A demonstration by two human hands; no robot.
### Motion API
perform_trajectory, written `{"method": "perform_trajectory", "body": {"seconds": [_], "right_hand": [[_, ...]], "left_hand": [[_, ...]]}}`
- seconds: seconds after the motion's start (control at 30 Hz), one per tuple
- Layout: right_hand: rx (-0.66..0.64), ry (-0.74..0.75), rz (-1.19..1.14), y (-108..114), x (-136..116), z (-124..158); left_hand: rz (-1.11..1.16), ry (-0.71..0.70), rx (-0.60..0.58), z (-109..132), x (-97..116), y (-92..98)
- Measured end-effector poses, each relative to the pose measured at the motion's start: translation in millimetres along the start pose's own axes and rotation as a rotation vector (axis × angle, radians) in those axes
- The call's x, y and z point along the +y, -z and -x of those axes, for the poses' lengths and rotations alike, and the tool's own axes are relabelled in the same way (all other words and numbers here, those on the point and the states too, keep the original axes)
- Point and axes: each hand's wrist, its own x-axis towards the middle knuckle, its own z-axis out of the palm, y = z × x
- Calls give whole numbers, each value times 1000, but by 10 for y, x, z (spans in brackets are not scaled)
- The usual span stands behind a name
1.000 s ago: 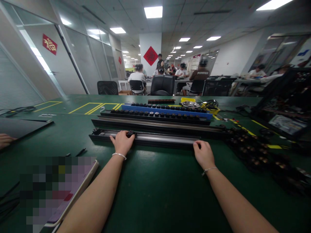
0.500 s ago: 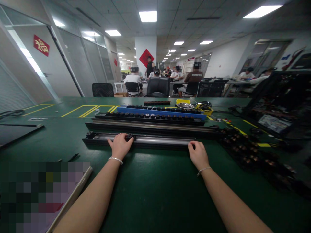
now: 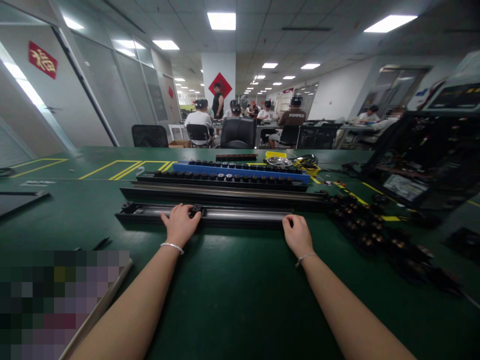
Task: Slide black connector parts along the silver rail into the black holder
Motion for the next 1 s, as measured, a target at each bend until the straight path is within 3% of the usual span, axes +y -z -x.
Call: {"method": "perform_trajectory", "body": {"seconds": [1.0], "right_hand": [[-35, -50, 15, 27, -20, 17]], "left_hand": [[40, -102, -12, 56, 90, -29]]}}
